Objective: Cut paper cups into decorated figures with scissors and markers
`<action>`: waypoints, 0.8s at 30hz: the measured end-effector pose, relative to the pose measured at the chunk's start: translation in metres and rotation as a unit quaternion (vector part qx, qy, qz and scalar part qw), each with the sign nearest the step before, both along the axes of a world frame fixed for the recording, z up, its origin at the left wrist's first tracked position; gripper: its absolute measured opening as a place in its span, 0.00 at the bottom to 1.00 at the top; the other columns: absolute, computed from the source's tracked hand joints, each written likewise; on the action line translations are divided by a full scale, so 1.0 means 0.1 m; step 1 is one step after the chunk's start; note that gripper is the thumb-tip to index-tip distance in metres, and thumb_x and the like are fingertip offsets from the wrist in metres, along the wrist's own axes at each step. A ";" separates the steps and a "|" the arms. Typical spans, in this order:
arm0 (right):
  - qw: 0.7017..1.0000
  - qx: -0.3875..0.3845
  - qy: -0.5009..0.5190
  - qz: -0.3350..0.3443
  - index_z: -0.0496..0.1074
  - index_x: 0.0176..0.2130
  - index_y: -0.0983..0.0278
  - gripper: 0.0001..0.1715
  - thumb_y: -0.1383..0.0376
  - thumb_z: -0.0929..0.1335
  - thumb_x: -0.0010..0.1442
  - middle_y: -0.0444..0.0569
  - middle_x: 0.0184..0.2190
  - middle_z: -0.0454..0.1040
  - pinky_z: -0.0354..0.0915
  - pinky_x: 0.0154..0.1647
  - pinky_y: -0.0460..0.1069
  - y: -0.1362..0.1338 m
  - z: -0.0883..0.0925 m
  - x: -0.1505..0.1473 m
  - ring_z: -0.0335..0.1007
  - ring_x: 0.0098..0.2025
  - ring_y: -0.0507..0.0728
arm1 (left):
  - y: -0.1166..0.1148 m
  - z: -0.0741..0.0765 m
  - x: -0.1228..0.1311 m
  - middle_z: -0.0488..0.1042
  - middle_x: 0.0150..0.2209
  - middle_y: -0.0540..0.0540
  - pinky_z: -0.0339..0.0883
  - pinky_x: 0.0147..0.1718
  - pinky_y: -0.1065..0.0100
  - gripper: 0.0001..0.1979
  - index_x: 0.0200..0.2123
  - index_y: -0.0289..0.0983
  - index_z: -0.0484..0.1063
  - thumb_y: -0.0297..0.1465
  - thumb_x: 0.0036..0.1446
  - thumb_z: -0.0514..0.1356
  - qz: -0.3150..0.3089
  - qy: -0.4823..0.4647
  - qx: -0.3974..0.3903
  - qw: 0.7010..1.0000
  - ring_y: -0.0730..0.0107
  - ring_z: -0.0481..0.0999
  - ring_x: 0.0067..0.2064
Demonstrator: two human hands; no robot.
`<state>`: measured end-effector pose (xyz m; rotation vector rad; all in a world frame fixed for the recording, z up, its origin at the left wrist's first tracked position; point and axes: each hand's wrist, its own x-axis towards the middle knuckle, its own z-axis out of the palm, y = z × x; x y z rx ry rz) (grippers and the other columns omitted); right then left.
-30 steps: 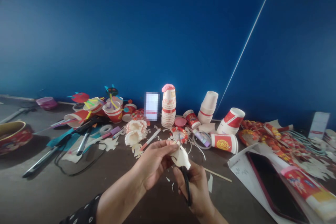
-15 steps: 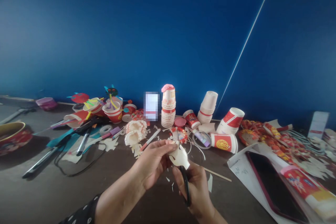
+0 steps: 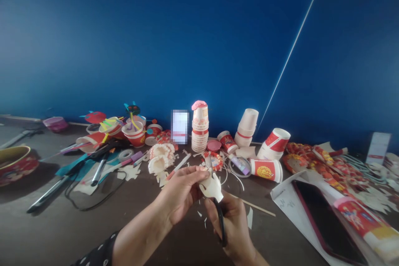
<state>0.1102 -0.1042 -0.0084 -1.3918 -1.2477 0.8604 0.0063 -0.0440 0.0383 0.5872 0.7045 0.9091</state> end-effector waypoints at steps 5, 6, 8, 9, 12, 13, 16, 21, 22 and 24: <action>1.000 0.011 -0.010 -0.003 0.61 0.19 0.65 0.22 0.50 0.65 0.49 0.38 0.09 0.53 0.45 0.11 0.42 0.00 0.00 0.00 0.46 0.11 0.45 | 0.00 0.01 -0.01 0.69 0.19 0.49 0.63 0.26 0.70 0.03 0.20 0.31 0.68 0.23 0.40 0.61 0.001 -0.001 -0.003 1.000 0.75 0.69 0.22; 1.000 0.009 -0.010 -0.004 0.61 0.19 0.65 0.22 0.50 0.65 0.49 0.38 0.09 0.53 0.44 0.10 0.42 0.00 -0.01 0.00 0.46 0.11 0.45 | -0.01 0.02 -0.01 0.69 0.19 0.48 0.63 0.26 0.70 0.03 0.20 0.31 0.68 0.23 0.40 0.61 0.001 0.000 -0.003 1.000 0.75 0.69 0.22; 1.000 0.007 -0.010 0.000 0.62 0.19 0.65 0.22 0.50 0.65 0.49 0.37 0.09 0.53 0.44 0.10 0.42 0.00 -0.01 0.00 0.46 0.11 0.45 | 0.00 0.02 -0.01 0.70 0.19 0.48 0.63 0.25 0.70 0.03 0.21 0.31 0.68 0.23 0.40 0.61 -0.002 0.002 0.000 1.000 0.75 0.69 0.22; 1.000 0.008 -0.010 0.002 0.62 0.19 0.65 0.22 0.50 0.65 0.50 0.37 0.09 0.53 0.44 0.10 0.42 -0.01 -0.01 0.00 0.46 0.11 0.45 | 0.00 0.02 -0.01 0.70 0.19 0.48 0.63 0.25 0.70 0.03 0.21 0.31 0.68 0.23 0.40 0.61 -0.005 0.003 0.003 1.000 0.74 0.69 0.22; 1.000 0.014 -0.008 0.009 0.64 0.21 0.66 0.22 0.50 0.64 0.51 0.37 0.09 0.52 0.44 0.11 0.42 -0.01 -0.02 0.01 0.45 0.11 0.45 | 0.00 0.01 -0.01 0.70 0.19 0.47 0.63 0.25 0.69 0.04 0.21 0.31 0.67 0.24 0.40 0.61 -0.011 0.001 0.011 1.000 0.74 0.68 0.22; 1.000 0.017 -0.007 0.011 0.64 0.21 0.66 0.21 0.50 0.64 0.51 0.37 0.09 0.52 0.44 0.11 0.42 -0.01 -0.02 0.01 0.44 0.11 0.45 | 0.01 0.01 -0.01 0.70 0.19 0.47 0.63 0.25 0.69 0.04 0.21 0.31 0.67 0.24 0.40 0.61 -0.011 0.000 0.013 1.000 0.74 0.68 0.22; 1.000 0.026 -0.005 0.017 0.63 0.21 0.65 0.21 0.51 0.64 0.51 0.37 0.10 0.52 0.44 0.11 0.42 0.00 -0.03 0.02 0.44 0.12 0.45 | 0.01 0.00 -0.02 0.70 0.20 0.47 0.63 0.26 0.69 0.04 0.21 0.31 0.67 0.24 0.39 0.62 -0.015 -0.004 0.015 1.000 0.74 0.68 0.22; 1.000 0.027 -0.003 0.010 0.64 0.21 0.65 0.19 0.53 0.66 0.50 0.37 0.11 0.53 0.44 0.10 0.41 0.00 -0.06 0.02 0.45 0.12 0.45 | 0.02 0.01 -0.03 0.69 0.19 0.48 0.62 0.24 0.71 0.04 0.20 0.32 0.67 0.24 0.38 0.61 -0.021 0.003 0.019 1.000 0.75 0.67 0.21; 1.000 0.026 -0.002 0.008 0.64 0.21 0.65 0.19 0.53 0.66 0.50 0.37 0.12 0.53 0.44 0.10 0.41 0.00 -0.06 0.01 0.45 0.12 0.45 | 0.02 0.01 -0.03 0.69 0.19 0.49 0.62 0.24 0.71 0.04 0.20 0.32 0.67 0.24 0.38 0.61 -0.020 0.005 0.019 1.000 0.75 0.67 0.21; 1.000 0.020 0.002 0.006 0.64 0.21 0.65 0.19 0.53 0.67 0.49 0.37 0.11 0.53 0.45 0.10 0.41 0.00 -0.05 0.01 0.45 0.12 0.45 | 0.02 0.01 -0.04 0.69 0.19 0.49 0.62 0.25 0.70 0.04 0.20 0.32 0.67 0.24 0.38 0.61 -0.016 0.006 0.017 1.000 0.75 0.68 0.21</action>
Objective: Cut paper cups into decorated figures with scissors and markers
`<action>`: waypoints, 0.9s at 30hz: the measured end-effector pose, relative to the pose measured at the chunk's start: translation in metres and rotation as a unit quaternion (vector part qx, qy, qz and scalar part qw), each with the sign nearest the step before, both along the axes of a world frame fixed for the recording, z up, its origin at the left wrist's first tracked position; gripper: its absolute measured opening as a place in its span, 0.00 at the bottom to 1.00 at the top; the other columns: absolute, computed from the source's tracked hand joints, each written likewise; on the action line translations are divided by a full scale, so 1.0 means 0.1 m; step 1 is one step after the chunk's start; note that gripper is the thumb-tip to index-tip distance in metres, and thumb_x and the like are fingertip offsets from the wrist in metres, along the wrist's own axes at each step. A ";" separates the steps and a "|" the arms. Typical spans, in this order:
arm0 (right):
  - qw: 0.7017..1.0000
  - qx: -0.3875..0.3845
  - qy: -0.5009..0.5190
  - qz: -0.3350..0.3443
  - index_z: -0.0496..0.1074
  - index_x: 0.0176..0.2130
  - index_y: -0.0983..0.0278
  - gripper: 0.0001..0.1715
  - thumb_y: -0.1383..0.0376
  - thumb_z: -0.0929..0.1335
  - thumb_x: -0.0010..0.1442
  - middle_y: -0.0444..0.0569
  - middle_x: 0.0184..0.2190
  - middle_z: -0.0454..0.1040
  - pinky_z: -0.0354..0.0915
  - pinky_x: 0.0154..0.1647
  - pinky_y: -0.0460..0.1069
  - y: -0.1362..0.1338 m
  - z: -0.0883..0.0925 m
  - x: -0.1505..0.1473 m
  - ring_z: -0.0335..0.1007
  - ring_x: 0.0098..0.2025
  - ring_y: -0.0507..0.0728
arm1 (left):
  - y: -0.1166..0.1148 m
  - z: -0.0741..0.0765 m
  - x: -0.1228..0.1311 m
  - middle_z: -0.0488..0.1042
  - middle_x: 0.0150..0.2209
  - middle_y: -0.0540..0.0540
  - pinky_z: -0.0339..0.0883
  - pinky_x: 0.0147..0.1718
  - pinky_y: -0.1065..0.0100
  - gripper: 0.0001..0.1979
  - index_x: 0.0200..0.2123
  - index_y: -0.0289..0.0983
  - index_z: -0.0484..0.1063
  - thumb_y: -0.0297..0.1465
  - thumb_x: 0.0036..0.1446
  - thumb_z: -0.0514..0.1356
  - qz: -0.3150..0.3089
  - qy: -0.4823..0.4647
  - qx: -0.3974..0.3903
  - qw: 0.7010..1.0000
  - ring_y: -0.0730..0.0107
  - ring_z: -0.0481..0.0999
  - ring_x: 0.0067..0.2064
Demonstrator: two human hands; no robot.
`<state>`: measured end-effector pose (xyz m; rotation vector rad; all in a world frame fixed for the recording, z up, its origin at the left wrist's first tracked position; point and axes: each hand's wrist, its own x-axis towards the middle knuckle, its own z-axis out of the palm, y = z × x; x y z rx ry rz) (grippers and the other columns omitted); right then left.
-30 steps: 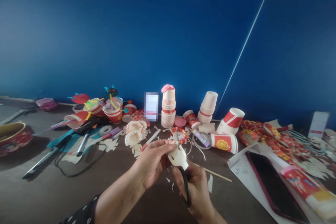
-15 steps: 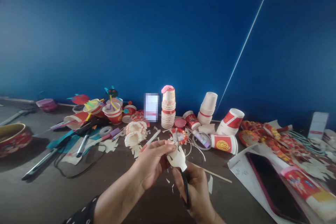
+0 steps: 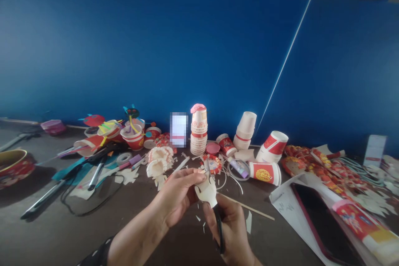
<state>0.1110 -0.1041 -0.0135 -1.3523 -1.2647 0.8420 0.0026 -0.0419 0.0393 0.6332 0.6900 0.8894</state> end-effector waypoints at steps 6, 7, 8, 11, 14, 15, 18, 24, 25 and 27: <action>1.000 -0.009 0.008 -0.005 0.68 0.23 0.66 0.22 0.48 0.67 0.46 0.37 0.09 0.52 0.46 0.09 0.41 -0.01 0.05 -0.01 0.45 0.11 0.45 | 0.01 0.00 -0.01 0.70 0.19 0.48 0.62 0.24 0.70 0.04 0.20 0.32 0.67 0.24 0.38 0.61 -0.002 0.006 0.002 1.000 0.74 0.68 0.21; 1.000 -0.008 0.009 -0.005 0.69 0.23 0.66 0.23 0.48 0.67 0.46 0.38 0.09 0.53 0.46 0.09 0.41 -0.01 0.06 -0.02 0.45 0.11 0.45 | 0.01 0.00 -0.01 0.69 0.19 0.48 0.62 0.24 0.70 0.04 0.20 0.32 0.67 0.24 0.38 0.61 0.001 0.008 0.001 1.000 0.74 0.68 0.21; 1.000 -0.007 0.011 -0.006 0.70 0.24 0.66 0.23 0.47 0.67 0.46 0.38 0.09 0.53 0.46 0.09 0.41 -0.01 0.07 -0.02 0.44 0.11 0.45 | 0.02 0.00 -0.01 0.69 0.18 0.48 0.62 0.24 0.70 0.04 0.19 0.32 0.67 0.24 0.37 0.61 0.004 0.009 0.002 1.000 0.74 0.67 0.21; 1.000 -0.007 0.018 -0.002 0.69 0.23 0.66 0.23 0.48 0.67 0.46 0.37 0.09 0.52 0.45 0.08 0.41 -0.01 0.06 -0.02 0.44 0.11 0.45 | 0.04 -0.01 -0.02 0.69 0.18 0.49 0.62 0.23 0.70 0.03 0.19 0.32 0.67 0.23 0.37 0.61 -0.001 0.007 0.011 1.000 0.75 0.67 0.20; 1.000 -0.004 0.021 0.010 0.67 0.21 0.65 0.22 0.49 0.67 0.46 0.37 0.10 0.51 0.45 0.08 0.41 -0.01 0.05 -0.01 0.43 0.11 0.44 | 0.06 0.01 -0.04 0.68 0.18 0.49 0.62 0.23 0.70 0.03 0.19 0.31 0.68 0.23 0.37 0.60 -0.015 0.012 0.017 1.000 0.75 0.67 0.20; 1.000 -0.006 0.019 0.015 0.65 0.20 0.65 0.21 0.50 0.67 0.46 0.37 0.10 0.52 0.45 0.09 0.40 -0.01 0.05 -0.01 0.44 0.11 0.44 | 0.07 0.02 -0.05 0.68 0.17 0.49 0.63 0.23 0.70 0.02 0.19 0.31 0.68 0.22 0.37 0.60 -0.018 0.020 0.015 1.000 0.74 0.67 0.20; 1.000 -0.017 0.004 0.023 0.61 0.18 0.65 0.21 0.52 0.67 0.47 0.37 0.11 0.52 0.45 0.09 0.40 -0.01 0.06 -0.01 0.45 0.11 0.44 | 0.09 0.06 -0.08 0.69 0.17 0.49 0.62 0.22 0.70 0.02 0.19 0.31 0.68 0.22 0.36 0.60 -0.020 0.047 0.000 0.999 0.74 0.68 0.19; 0.999 -0.017 -0.025 0.022 0.61 0.19 0.65 0.20 0.52 0.65 0.50 0.38 0.12 0.53 0.46 0.10 0.40 -0.02 0.08 -0.01 0.46 0.12 0.45 | 0.13 0.08 -0.11 0.68 0.15 0.49 0.61 0.21 0.69 0.02 0.17 0.31 0.68 0.21 0.34 0.59 -0.023 0.082 0.007 0.996 0.75 0.65 0.17; 0.999 -0.018 -0.028 0.025 0.61 0.19 0.65 0.20 0.52 0.64 0.50 0.37 0.12 0.52 0.46 0.10 0.40 -0.03 0.08 -0.01 0.46 0.12 0.45 | 0.14 0.08 -0.12 0.67 0.15 0.49 0.61 0.21 0.69 0.02 0.16 0.31 0.68 0.21 0.34 0.59 -0.031 0.084 0.014 0.996 0.74 0.65 0.17; 0.999 -0.018 -0.029 0.029 0.62 0.19 0.65 0.20 0.52 0.64 0.50 0.37 0.11 0.52 0.45 0.10 0.40 -0.03 0.09 -0.01 0.45 0.12 0.44 | 0.16 0.08 -0.13 0.67 0.15 0.49 0.61 0.21 0.69 0.02 0.16 0.31 0.68 0.21 0.33 0.58 -0.043 0.090 0.024 0.995 0.75 0.65 0.17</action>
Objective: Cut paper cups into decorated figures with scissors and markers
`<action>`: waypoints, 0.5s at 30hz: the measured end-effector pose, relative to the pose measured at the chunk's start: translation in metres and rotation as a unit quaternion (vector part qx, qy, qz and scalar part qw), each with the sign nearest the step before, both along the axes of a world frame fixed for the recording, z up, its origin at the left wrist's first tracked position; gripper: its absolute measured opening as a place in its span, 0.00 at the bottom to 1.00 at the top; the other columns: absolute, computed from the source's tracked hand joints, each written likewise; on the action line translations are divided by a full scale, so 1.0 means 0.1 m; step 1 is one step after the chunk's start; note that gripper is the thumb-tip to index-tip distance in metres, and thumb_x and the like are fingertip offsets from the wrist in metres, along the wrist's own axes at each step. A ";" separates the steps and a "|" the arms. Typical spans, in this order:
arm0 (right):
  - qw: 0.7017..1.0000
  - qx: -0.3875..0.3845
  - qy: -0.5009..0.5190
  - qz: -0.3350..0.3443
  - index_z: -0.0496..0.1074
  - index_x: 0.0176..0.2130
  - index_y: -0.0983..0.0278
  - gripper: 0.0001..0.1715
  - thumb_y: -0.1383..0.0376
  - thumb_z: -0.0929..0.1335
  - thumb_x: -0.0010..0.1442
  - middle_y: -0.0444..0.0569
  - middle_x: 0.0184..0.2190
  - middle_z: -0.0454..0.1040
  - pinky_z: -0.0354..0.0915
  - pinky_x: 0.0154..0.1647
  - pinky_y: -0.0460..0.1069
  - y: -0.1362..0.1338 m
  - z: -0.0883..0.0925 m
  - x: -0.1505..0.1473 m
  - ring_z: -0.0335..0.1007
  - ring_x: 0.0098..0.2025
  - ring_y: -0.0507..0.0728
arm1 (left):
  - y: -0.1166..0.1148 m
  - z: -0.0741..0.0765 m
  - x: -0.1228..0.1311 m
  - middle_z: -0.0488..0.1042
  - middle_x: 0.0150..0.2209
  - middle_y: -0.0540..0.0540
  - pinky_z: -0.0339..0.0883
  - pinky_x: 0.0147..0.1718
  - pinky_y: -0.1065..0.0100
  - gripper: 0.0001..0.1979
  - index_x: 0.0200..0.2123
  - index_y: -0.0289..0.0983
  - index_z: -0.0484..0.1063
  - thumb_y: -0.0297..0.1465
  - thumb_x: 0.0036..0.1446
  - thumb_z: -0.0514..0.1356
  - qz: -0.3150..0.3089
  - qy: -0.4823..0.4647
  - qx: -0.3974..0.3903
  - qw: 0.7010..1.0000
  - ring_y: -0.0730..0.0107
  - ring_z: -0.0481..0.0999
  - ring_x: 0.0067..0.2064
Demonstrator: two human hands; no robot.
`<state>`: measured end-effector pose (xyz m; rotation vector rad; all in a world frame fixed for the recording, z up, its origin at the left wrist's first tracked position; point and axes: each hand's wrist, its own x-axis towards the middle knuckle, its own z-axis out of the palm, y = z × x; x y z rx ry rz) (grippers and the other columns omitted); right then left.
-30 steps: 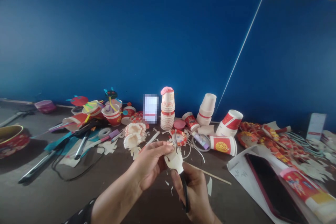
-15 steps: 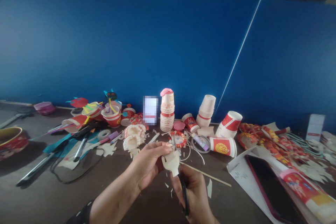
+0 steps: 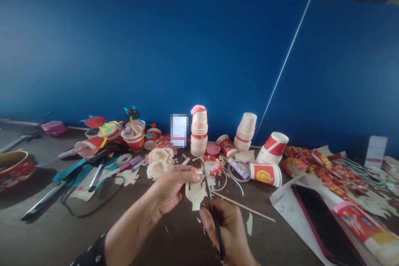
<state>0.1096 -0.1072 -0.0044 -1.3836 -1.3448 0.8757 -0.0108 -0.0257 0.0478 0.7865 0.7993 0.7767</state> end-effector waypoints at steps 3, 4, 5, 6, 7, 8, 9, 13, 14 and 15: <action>1.000 -0.007 0.002 0.007 0.63 0.19 0.65 0.20 0.53 0.65 0.51 0.37 0.10 0.51 0.44 0.10 0.41 -0.01 0.01 0.00 0.44 0.12 0.44 | 0.03 0.01 -0.03 0.68 0.15 0.50 0.61 0.21 0.70 0.03 0.16 0.32 0.69 0.21 0.32 0.59 -0.009 0.019 0.002 1.000 0.75 0.66 0.18; 1.000 -0.010 0.003 0.012 0.63 0.19 0.65 0.20 0.53 0.65 0.51 0.37 0.10 0.52 0.44 0.10 0.41 -0.01 0.01 -0.01 0.44 0.12 0.44 | 0.04 0.02 -0.04 0.68 0.15 0.50 0.61 0.21 0.70 0.03 0.16 0.32 0.69 0.21 0.32 0.59 -0.011 0.025 0.002 1.000 0.75 0.66 0.18; 1.000 -0.014 0.004 0.016 0.63 0.19 0.65 0.21 0.53 0.65 0.51 0.37 0.09 0.52 0.44 0.10 0.41 -0.01 0.00 -0.01 0.44 0.11 0.44 | 0.05 0.02 -0.05 0.68 0.15 0.50 0.61 0.20 0.71 0.03 0.16 0.32 0.69 0.20 0.32 0.60 -0.014 0.033 0.003 0.999 0.76 0.66 0.18; 1.000 -0.019 0.006 0.018 0.63 0.18 0.65 0.21 0.52 0.64 0.51 0.37 0.09 0.52 0.43 0.10 0.41 -0.01 -0.01 -0.02 0.44 0.11 0.44 | 0.06 0.03 -0.06 0.68 0.14 0.50 0.60 0.20 0.72 0.03 0.16 0.32 0.69 0.20 0.31 0.60 -0.017 0.041 0.003 0.999 0.76 0.66 0.17; 1.000 -0.023 0.009 0.016 0.62 0.18 0.65 0.22 0.52 0.64 0.51 0.37 0.09 0.52 0.43 0.10 0.41 -0.02 -0.02 -0.02 0.44 0.11 0.44 | 0.07 0.03 -0.07 0.67 0.14 0.50 0.59 0.19 0.72 0.03 0.16 0.32 0.69 0.20 0.32 0.59 -0.021 0.049 0.005 0.999 0.76 0.65 0.17; 0.999 -0.027 0.012 0.014 0.61 0.18 0.65 0.22 0.51 0.64 0.51 0.36 0.09 0.51 0.43 0.10 0.41 -0.02 -0.03 -0.03 0.44 0.11 0.44 | 0.08 0.03 -0.08 0.67 0.13 0.50 0.59 0.18 0.73 0.03 0.16 0.32 0.69 0.20 0.32 0.59 -0.025 0.057 0.006 0.998 0.77 0.65 0.17; 0.999 -0.031 0.015 0.012 0.60 0.17 0.64 0.23 0.50 0.64 0.51 0.36 0.09 0.51 0.43 0.10 0.41 -0.02 -0.04 -0.04 0.44 0.11 0.44 | 0.10 0.03 -0.09 0.67 0.13 0.50 0.58 0.18 0.73 0.03 0.16 0.32 0.69 0.20 0.32 0.59 -0.029 0.064 0.010 0.997 0.77 0.64 0.16; 0.999 -0.033 0.024 -0.004 0.59 0.17 0.64 0.25 0.48 0.64 0.49 0.36 0.10 0.50 0.43 0.09 0.40 -0.01 -0.05 -0.03 0.45 0.11 0.44 | 0.14 0.04 -0.14 0.67 0.13 0.50 0.57 0.18 0.74 0.02 0.16 0.31 0.70 0.20 0.33 0.60 -0.036 0.083 0.032 0.995 0.78 0.63 0.16; 0.999 -0.034 0.026 -0.010 0.60 0.18 0.64 0.25 0.47 0.64 0.49 0.35 0.10 0.50 0.44 0.09 0.40 0.00 -0.04 -0.02 0.45 0.10 0.44 | 0.15 0.04 -0.16 0.67 0.13 0.50 0.57 0.18 0.73 0.02 0.16 0.31 0.70 0.21 0.32 0.60 -0.036 0.084 0.035 0.995 0.78 0.63 0.16; 0.999 -0.038 0.029 -0.015 0.60 0.18 0.64 0.25 0.46 0.64 0.49 0.35 0.09 0.50 0.44 0.09 0.40 0.01 -0.03 -0.01 0.45 0.10 0.44 | 0.16 0.03 -0.17 0.67 0.14 0.50 0.57 0.18 0.73 0.02 0.16 0.31 0.70 0.21 0.32 0.61 -0.035 0.083 0.038 0.995 0.78 0.64 0.16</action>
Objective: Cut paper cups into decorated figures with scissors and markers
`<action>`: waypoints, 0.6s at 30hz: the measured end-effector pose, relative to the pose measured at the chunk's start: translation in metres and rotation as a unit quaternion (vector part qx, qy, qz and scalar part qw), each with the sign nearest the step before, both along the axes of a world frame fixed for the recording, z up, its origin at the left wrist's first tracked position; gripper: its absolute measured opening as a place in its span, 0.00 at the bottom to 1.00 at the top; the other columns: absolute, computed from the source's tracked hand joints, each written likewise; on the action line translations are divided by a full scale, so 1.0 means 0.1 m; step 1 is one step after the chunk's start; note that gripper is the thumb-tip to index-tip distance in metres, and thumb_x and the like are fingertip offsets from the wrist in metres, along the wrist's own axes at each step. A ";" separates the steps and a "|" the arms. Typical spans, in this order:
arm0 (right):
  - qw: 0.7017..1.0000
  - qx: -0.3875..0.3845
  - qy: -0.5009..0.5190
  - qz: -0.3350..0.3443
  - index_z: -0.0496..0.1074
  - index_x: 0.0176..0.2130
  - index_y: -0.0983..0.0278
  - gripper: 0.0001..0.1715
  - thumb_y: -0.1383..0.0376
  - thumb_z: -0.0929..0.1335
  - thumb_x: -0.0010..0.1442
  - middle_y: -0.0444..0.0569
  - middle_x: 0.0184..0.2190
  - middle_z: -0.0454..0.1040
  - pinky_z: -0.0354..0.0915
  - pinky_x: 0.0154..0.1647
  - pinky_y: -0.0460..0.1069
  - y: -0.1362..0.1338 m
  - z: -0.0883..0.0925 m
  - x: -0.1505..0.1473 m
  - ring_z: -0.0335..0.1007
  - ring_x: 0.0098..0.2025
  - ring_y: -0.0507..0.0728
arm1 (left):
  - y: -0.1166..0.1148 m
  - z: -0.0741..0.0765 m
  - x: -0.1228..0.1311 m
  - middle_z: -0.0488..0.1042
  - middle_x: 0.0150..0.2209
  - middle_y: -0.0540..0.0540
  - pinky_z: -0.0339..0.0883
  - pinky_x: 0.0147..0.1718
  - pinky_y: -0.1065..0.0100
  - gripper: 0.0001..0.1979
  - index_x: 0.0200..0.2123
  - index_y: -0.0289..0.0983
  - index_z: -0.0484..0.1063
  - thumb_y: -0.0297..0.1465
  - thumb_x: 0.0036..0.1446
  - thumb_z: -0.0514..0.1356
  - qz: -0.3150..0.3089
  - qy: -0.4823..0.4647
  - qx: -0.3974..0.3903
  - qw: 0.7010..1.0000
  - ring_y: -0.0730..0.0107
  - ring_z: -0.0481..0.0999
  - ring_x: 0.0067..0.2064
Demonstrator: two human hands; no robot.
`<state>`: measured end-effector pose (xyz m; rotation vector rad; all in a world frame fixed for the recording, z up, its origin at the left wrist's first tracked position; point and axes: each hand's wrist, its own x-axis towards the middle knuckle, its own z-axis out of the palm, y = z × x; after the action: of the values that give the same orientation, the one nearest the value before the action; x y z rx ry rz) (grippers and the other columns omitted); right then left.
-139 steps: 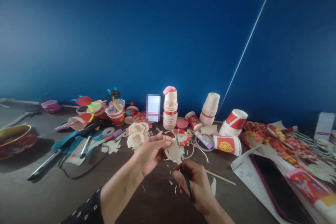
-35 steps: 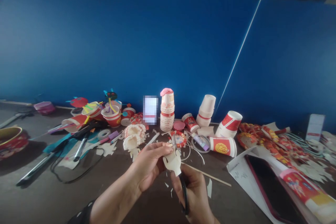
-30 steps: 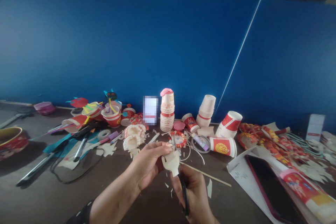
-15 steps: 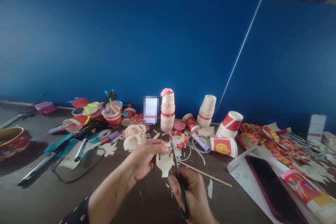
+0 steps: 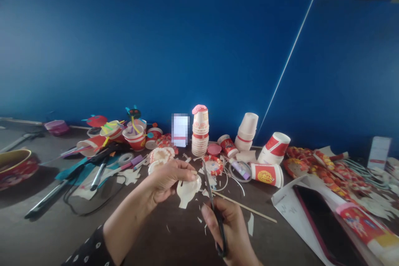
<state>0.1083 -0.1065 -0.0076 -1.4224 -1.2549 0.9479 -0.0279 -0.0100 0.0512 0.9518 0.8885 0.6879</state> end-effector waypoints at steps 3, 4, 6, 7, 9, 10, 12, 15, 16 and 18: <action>0.999 -0.035 0.000 0.008 0.63 0.21 0.65 0.24 0.46 0.64 0.48 0.35 0.09 0.53 0.47 0.09 0.40 0.05 0.00 0.02 0.49 0.10 0.45 | 0.03 -0.03 -0.02 0.68 0.15 0.49 0.57 0.19 0.74 0.03 0.17 0.31 0.70 0.22 0.33 0.63 -0.001 -0.013 0.010 1.000 0.77 0.65 0.18; 0.999 -0.047 -0.004 0.008 0.64 0.23 0.65 0.23 0.47 0.64 0.48 0.35 0.09 0.54 0.48 0.10 0.40 0.08 -0.02 0.03 0.50 0.10 0.45 | 0.04 -0.05 -0.01 0.68 0.16 0.50 0.56 0.18 0.74 0.04 0.18 0.32 0.70 0.23 0.33 0.63 0.001 -0.016 0.014 1.000 0.78 0.65 0.18; 0.998 -0.061 -0.017 0.001 0.64 0.24 0.65 0.21 0.49 0.67 0.46 0.36 0.10 0.57 0.50 0.10 0.40 0.14 -0.08 0.05 0.53 0.11 0.46 | 0.06 -0.10 0.00 0.67 0.16 0.51 0.52 0.17 0.76 0.06 0.19 0.32 0.70 0.25 0.34 0.64 0.013 -0.021 0.019 1.000 0.81 0.62 0.17; 0.997 -0.062 -0.028 -0.021 0.65 0.24 0.64 0.19 0.51 0.67 0.46 0.36 0.10 0.58 0.50 0.10 0.41 0.16 -0.11 0.06 0.52 0.11 0.46 | 0.07 -0.13 0.02 0.66 0.16 0.52 0.50 0.15 0.76 0.06 0.20 0.32 0.70 0.26 0.34 0.65 0.024 -0.025 0.019 0.999 0.83 0.60 0.16; 0.995 -0.044 -0.084 -0.026 0.66 0.26 0.63 0.15 0.54 0.68 0.46 0.37 0.12 0.60 0.50 0.12 0.41 0.21 -0.18 0.10 0.53 0.12 0.47 | 0.08 -0.18 0.05 0.65 0.16 0.53 0.46 0.15 0.77 0.07 0.21 0.32 0.70 0.27 0.36 0.65 0.042 -0.051 0.012 0.998 0.85 0.57 0.15; 0.990 -0.020 -0.132 -0.035 0.66 0.25 0.63 0.14 0.55 0.68 0.46 0.38 0.13 0.62 0.49 0.13 0.42 0.23 -0.19 0.12 0.54 0.13 0.48 | 0.09 -0.20 0.06 0.64 0.16 0.54 0.46 0.15 0.77 0.07 0.22 0.32 0.70 0.27 0.36 0.65 0.052 -0.062 0.009 0.997 0.85 0.56 0.15; 0.969 0.002 -0.245 -0.037 0.66 0.27 0.62 0.11 0.57 0.68 0.47 0.39 0.14 0.64 0.50 0.16 0.43 0.24 -0.19 0.17 0.58 0.16 0.50 | 0.09 -0.23 0.08 0.64 0.17 0.54 0.47 0.15 0.77 0.08 0.22 0.32 0.69 0.27 0.36 0.65 0.072 -0.079 0.003 0.994 0.85 0.57 0.16; 0.933 -0.009 -0.360 -0.030 0.65 0.34 0.61 0.12 0.59 0.67 0.49 0.40 0.15 0.68 0.50 0.20 0.45 0.23 -0.14 0.22 0.64 0.19 0.54 | 0.10 -0.26 0.10 0.65 0.17 0.54 0.50 0.16 0.77 0.08 0.22 0.33 0.67 0.25 0.35 0.64 0.097 -0.100 -0.013 0.990 0.84 0.60 0.16; 0.923 -0.016 -0.384 -0.023 0.64 0.35 0.61 0.13 0.59 0.67 0.49 0.41 0.17 0.70 0.50 0.21 0.45 0.23 -0.13 0.23 0.66 0.21 0.55 | 0.10 -0.27 0.11 0.65 0.17 0.54 0.52 0.16 0.77 0.08 0.23 0.33 0.67 0.25 0.35 0.64 0.099 -0.107 -0.016 0.989 0.83 0.62 0.16; 0.904 -0.029 -0.426 -0.009 0.65 0.36 0.60 0.14 0.60 0.68 0.48 0.44 0.20 0.73 0.50 0.22 0.45 0.21 -0.11 0.24 0.69 0.24 0.57 | 0.09 -0.28 0.12 0.67 0.17 0.53 0.56 0.19 0.77 0.09 0.22 0.33 0.65 0.23 0.36 0.63 0.101 -0.121 -0.018 0.987 0.82 0.64 0.18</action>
<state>0.1320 -0.0851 -0.0191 -1.9886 -1.8320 0.3165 -0.0160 -0.0009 0.0232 0.7331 0.7842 0.9380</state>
